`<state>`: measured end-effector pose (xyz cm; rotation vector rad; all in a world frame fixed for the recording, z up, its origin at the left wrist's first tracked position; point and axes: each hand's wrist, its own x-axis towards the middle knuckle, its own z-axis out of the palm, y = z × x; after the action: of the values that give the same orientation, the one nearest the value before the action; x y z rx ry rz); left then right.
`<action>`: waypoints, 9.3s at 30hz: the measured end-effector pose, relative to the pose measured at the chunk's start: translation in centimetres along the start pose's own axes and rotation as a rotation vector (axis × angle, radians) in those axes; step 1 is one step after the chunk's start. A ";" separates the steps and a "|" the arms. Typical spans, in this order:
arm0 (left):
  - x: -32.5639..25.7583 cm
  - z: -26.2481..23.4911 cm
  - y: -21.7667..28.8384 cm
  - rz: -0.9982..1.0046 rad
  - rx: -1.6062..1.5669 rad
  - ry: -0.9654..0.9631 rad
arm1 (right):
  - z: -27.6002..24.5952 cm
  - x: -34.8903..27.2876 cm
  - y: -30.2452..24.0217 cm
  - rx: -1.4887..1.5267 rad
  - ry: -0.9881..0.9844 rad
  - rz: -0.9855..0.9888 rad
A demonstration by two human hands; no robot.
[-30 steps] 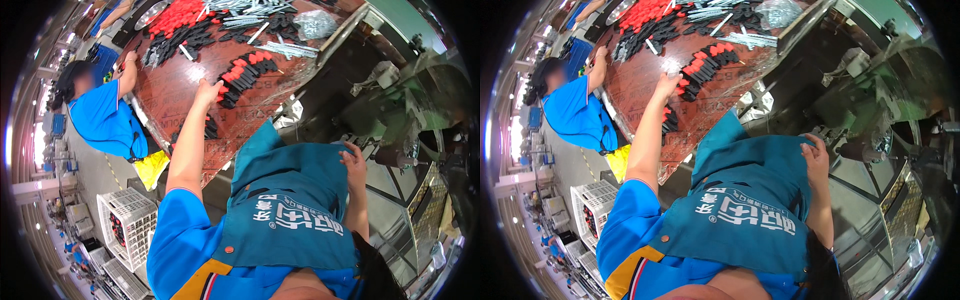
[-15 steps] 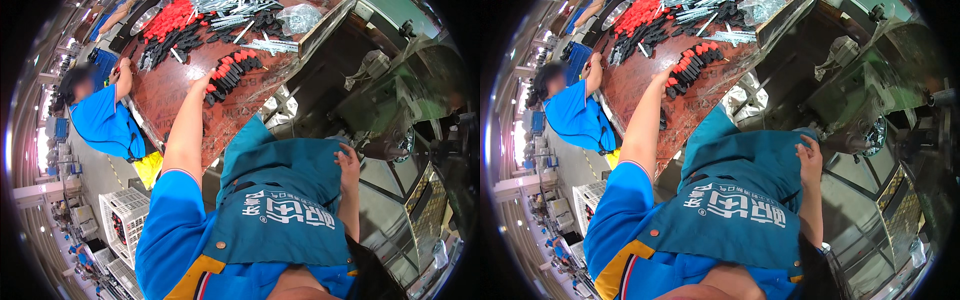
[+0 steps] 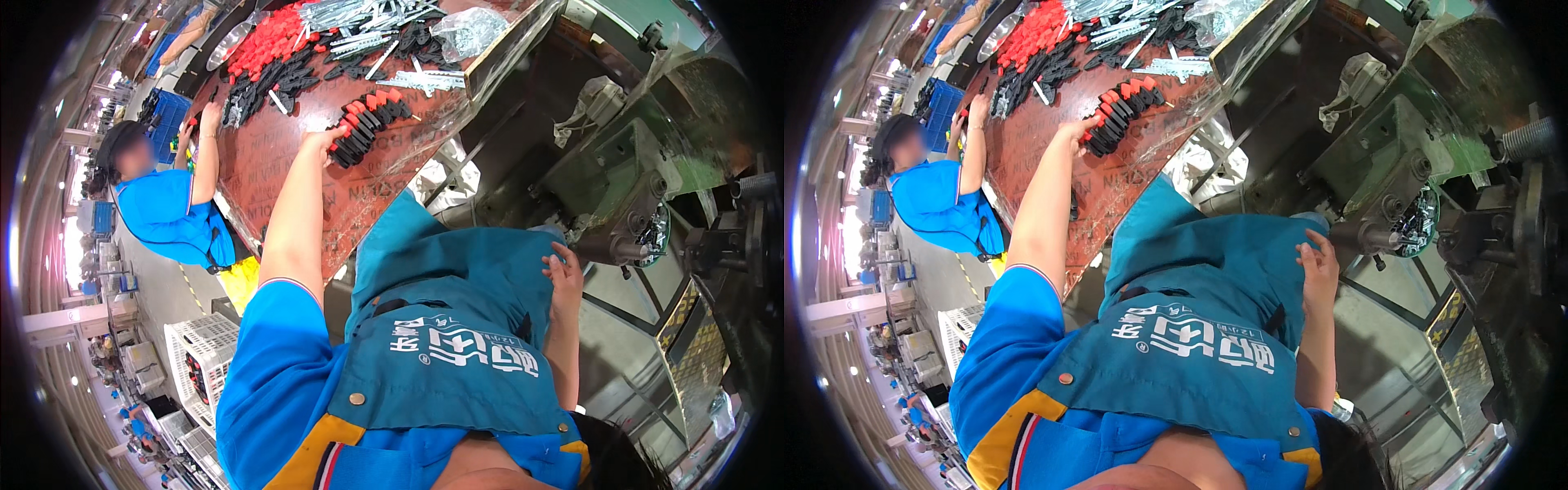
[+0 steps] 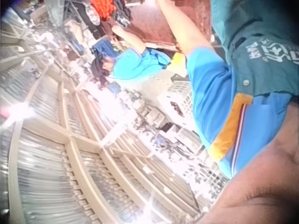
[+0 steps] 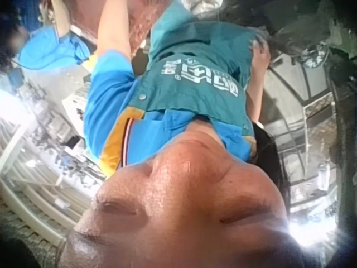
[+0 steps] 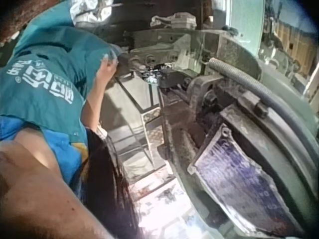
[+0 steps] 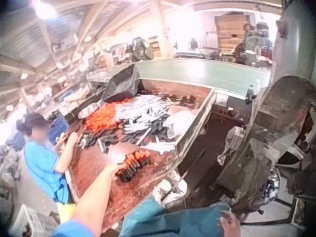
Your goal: The person repeatedly picks up black and red plastic knife handles from a table, inserts a metal blade into each handle, and places the assembled knives back on the table. The process is repeated continuously throughout the clip.
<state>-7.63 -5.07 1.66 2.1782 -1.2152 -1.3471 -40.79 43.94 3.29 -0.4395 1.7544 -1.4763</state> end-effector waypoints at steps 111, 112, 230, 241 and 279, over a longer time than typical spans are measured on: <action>-38.7 14.3 -1.7 -0.161 -1.112 -1.824 | 1.4 -8.7 -14.3 -1.039 0.096 -0.828; -37.9 14.5 -1.9 -0.206 -1.150 -1.758 | 1.4 -8.7 -15.3 -1.010 0.026 -0.770; -36.3 12.6 -1.9 -0.115 -1.081 -1.553 | -2.9 -6.0 -20.6 -0.690 0.374 -0.581; -37.2 12.0 -0.8 -0.111 -1.207 -1.595 | -2.3 -5.7 -21.9 -0.879 0.516 -0.682; -36.8 11.0 -3.0 0.057 -1.362 -1.183 | 5.1 -8.4 -17.9 -0.771 0.366 -1.061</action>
<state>-22.76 27.49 15.69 0.3335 -0.2137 -2.4196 -35.56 41.64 22.95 -1.8055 2.5444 -1.4981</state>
